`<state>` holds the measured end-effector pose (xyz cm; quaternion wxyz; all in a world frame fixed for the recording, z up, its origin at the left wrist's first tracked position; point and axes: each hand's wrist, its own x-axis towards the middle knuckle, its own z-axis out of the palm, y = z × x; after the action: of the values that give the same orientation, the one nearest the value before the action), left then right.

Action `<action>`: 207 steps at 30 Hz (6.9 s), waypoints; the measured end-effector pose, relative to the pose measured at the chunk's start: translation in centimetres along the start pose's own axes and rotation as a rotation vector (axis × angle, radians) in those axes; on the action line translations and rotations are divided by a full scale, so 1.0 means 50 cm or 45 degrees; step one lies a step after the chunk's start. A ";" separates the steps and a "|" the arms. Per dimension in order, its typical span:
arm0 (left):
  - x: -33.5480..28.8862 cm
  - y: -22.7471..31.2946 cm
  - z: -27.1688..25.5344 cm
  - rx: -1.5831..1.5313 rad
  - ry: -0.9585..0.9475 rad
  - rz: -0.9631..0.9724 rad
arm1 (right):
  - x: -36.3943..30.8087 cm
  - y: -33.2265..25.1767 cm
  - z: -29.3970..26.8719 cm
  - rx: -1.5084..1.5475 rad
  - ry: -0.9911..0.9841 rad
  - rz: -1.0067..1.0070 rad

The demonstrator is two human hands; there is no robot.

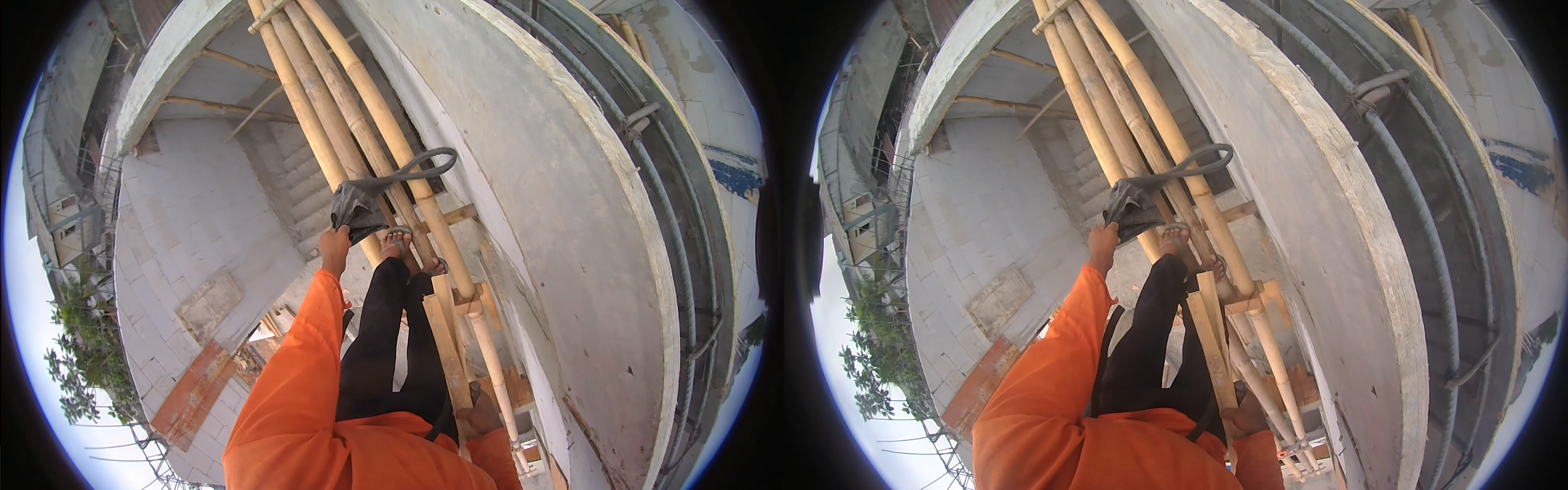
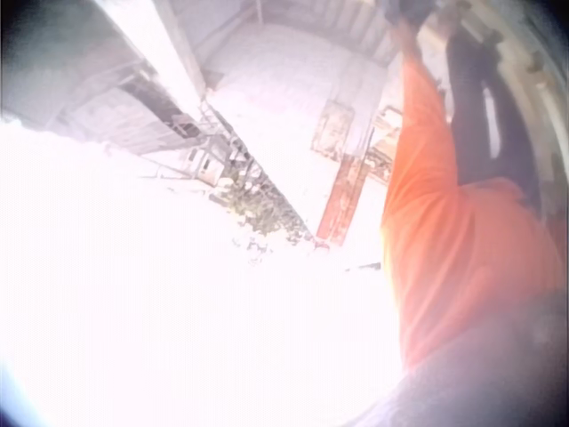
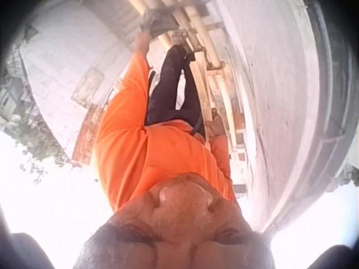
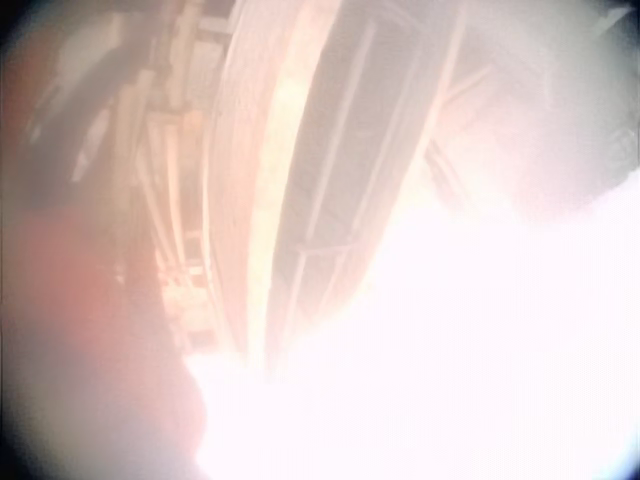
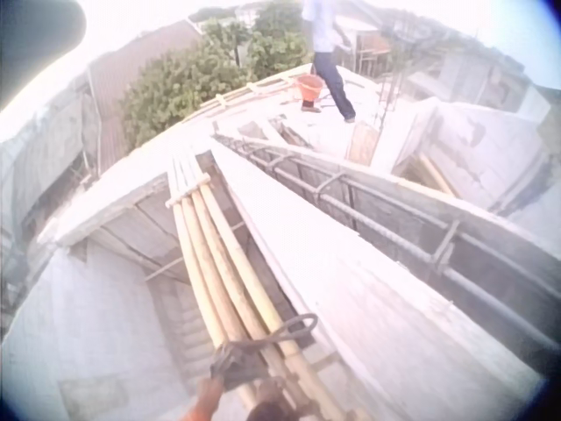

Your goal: The person walks along a bamboo scaffolding structure on a construction site, carrying wooden planks and a bundle of wire. They place the planks onto the scaffolding and then proceed to tie the wire around the bamboo poles to secure the structure.

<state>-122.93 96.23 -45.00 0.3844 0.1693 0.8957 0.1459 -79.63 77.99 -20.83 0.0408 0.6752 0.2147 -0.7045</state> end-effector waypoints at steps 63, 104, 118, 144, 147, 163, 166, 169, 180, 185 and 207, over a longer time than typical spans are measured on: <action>0.100 0.052 0.201 0.247 0.383 0.962 | 0.034 -0.133 -0.020 -0.045 -0.089 0.390; 0.061 -0.235 0.188 0.205 -0.259 0.375 | 0.115 -0.181 -0.034 0.008 -0.148 0.568; -0.307 0.040 0.142 -1.928 -1.060 -0.410 | 0.395 -0.449 0.199 -0.864 0.166 -0.664; 0.287 0.164 -0.006 0.081 -0.277 0.444 | 0.312 -0.170 0.055 -0.952 0.083 -0.302; 0.360 0.121 0.100 0.481 -0.328 0.560 | 0.287 -0.107 0.063 -0.948 0.236 -0.371; 0.417 -0.053 0.431 0.640 -0.189 0.742 | 0.321 -0.054 0.069 -0.838 0.549 -0.693; 0.408 -0.014 0.355 0.575 -0.222 0.583 | 0.328 -0.079 0.072 -0.820 0.517 -0.579; 0.351 0.039 0.257 0.502 -0.152 0.448 | 0.324 -0.076 0.074 -0.761 0.540 -0.501; -0.126 -0.078 -0.079 0.225 -0.201 0.205 | 0.223 -0.125 0.072 -0.941 0.393 -0.248; -0.295 -0.051 -0.240 0.269 -0.238 0.240 | 0.100 -0.161 0.044 -0.658 0.504 -0.535; -0.537 0.260 -0.421 0.136 -0.370 0.740 | -0.278 -0.427 0.047 0.433 0.479 -1.241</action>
<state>-118.62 94.03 -8.80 0.4410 0.4568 0.7521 0.1767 -88.09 93.23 -2.06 -0.4390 0.6091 0.3891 -0.5338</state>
